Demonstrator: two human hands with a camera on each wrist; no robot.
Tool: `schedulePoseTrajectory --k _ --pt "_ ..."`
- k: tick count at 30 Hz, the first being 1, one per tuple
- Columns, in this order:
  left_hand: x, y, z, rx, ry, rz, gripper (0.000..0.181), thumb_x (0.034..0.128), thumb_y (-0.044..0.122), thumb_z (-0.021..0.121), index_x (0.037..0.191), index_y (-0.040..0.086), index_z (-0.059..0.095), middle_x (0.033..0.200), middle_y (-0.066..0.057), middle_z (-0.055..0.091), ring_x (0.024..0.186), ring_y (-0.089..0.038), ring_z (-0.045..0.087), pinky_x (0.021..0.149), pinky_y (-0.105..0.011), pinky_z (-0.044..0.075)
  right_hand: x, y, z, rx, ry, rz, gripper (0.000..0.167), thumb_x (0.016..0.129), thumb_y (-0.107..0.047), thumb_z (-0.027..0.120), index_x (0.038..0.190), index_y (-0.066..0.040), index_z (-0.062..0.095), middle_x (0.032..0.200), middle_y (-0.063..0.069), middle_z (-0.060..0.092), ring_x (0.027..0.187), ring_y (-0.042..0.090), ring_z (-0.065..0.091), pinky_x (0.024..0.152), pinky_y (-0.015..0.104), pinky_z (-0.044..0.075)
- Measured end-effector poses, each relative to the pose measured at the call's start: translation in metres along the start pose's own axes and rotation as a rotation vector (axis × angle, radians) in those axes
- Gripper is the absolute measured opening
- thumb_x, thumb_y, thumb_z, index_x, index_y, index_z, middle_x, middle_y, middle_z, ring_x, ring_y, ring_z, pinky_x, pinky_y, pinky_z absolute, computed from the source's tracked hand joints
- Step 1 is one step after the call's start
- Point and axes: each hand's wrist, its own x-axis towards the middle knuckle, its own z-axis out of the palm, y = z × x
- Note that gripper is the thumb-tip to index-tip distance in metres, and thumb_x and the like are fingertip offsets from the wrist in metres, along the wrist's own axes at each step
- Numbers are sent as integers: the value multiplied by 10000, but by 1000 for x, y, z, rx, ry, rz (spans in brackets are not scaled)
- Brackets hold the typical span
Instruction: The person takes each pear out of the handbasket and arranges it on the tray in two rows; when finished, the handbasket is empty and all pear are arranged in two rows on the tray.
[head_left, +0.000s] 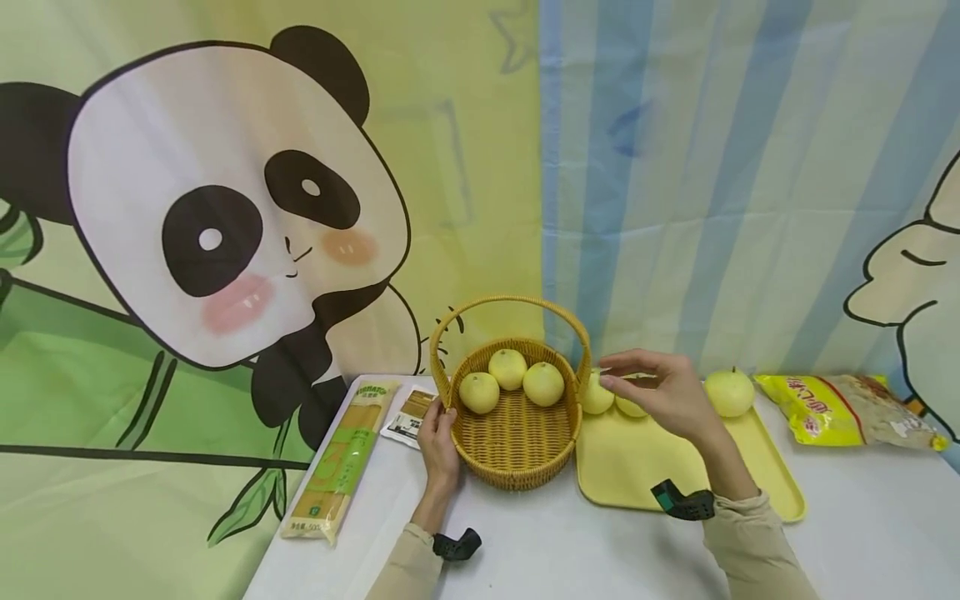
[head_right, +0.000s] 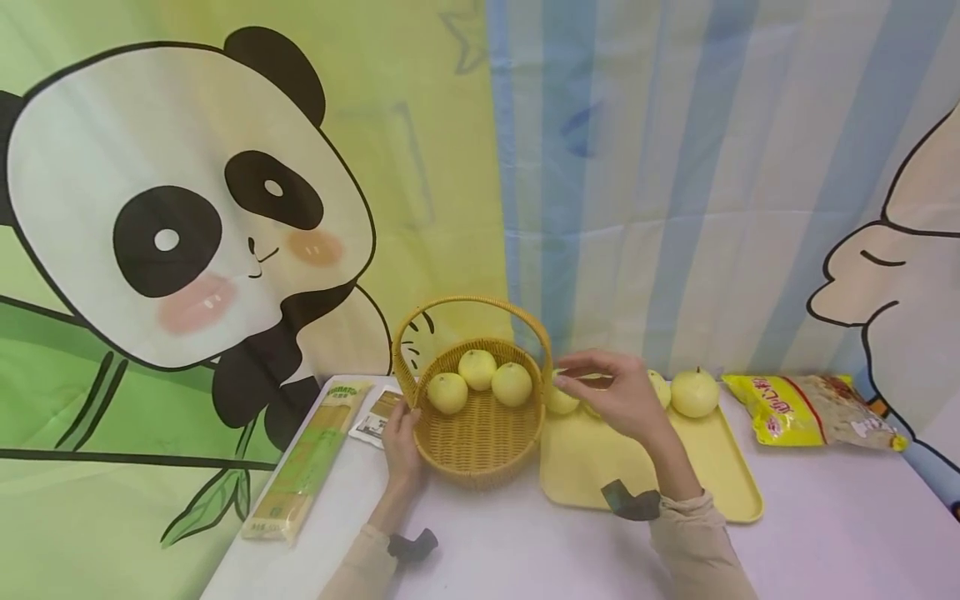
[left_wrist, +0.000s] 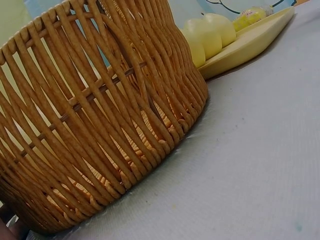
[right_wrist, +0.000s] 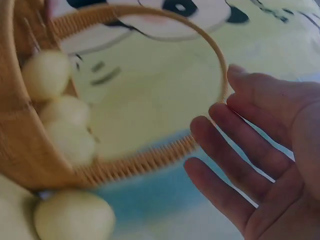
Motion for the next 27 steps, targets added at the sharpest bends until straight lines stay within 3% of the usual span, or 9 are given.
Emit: schedulePoseTrajectory --k 5,9,14,20,27 --pt "0 -1 0 5 7 -9 424 1035 97 506 1430 48 650 1409 -178 679 1305 -298 619 1027 -229 475 13 -6 45 57 -264 20 317 970 -195 786 1281 -139 759 1230 56 770 1078 153 744 865 342 634" --pt "0 -2 0 1 6 2 415 1033 85 511 1419 46 657 1396 -176 687 1299 -295 624 1036 -249 481 31 -6 75 32 -393 -4 446 961 -276 802 1380 -168 697 1348 62 720 1163 262 724 918 371 626" --pt "0 -1 2 -1 -10 7 412 1040 90 508 1424 41 651 1405 -178 681 1311 -294 622 1041 -236 483 54 0 101 23 -444 30 595 957 -308 804 1487 -123 605 1479 160 631 1269 368 669 1009 505 587" --pt "2 -4 1 -3 4 -1 421 1040 97 504 1434 71 650 1413 -155 682 1323 -290 621 1044 -204 466 77 6 124 -45 -456 93 634 945 -346 811 1500 -128 597 1516 176 603 1394 394 584 1083 570 526" --pt "2 -1 -2 4 -16 15 426 1047 104 498 1447 58 636 1422 -165 675 1330 -301 614 1041 -206 469 96 16 152 -62 -486 119 710 926 -264 833 1529 -30 541 1562 178 563 1471 402 499 1197 590 405"
